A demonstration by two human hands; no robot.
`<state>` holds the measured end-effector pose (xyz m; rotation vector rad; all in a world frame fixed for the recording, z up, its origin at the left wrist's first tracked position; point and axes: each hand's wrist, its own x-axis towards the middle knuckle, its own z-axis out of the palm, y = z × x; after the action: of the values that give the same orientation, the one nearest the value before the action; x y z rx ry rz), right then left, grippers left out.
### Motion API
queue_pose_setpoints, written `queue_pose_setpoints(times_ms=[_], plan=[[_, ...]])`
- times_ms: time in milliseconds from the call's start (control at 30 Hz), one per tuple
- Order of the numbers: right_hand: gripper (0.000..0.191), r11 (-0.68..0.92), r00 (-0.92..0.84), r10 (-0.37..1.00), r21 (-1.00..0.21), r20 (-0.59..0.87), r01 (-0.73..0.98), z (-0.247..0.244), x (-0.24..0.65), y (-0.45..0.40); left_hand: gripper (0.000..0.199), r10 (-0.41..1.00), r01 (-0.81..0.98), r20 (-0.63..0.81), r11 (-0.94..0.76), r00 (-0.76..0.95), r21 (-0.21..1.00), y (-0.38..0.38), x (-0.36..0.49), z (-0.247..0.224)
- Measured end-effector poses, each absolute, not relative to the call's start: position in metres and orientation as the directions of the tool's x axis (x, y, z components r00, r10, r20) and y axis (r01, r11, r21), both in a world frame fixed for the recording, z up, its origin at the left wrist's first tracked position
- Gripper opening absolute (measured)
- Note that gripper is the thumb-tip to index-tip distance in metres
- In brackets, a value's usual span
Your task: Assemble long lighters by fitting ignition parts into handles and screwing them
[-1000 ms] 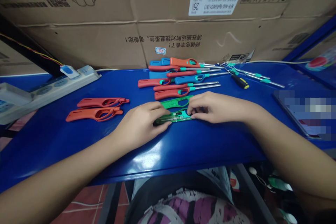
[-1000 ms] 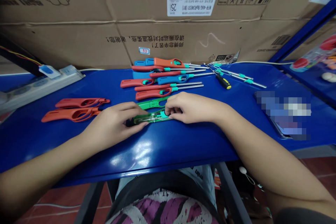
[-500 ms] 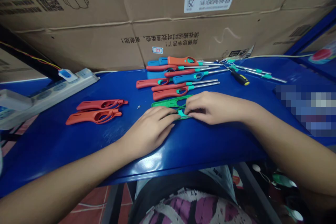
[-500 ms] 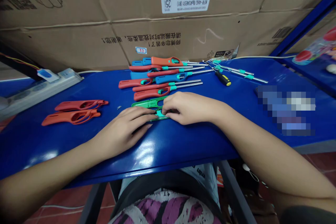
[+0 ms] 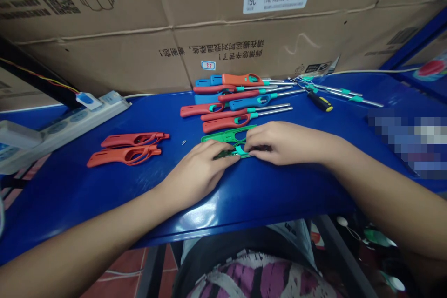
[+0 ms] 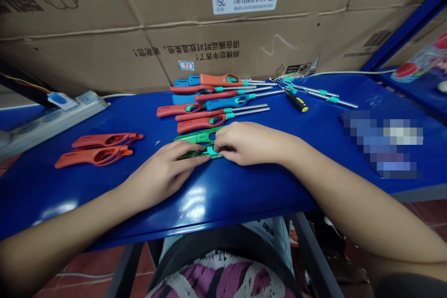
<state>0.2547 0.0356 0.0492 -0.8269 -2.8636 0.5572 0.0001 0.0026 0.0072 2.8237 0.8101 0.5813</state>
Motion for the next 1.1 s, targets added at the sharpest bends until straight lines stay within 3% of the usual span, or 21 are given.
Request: queue_pose_setpoints(times_ms=[1100], plan=[[0.017, 0.784, -0.857, 0.515, -0.414, 0.020, 0.462, 0.0463, 0.2552, 0.0399, 0.042, 0.523, 0.457, 0.302, -0.849, 0.797, 0.265, 0.0045, -0.0021, 0.0073]])
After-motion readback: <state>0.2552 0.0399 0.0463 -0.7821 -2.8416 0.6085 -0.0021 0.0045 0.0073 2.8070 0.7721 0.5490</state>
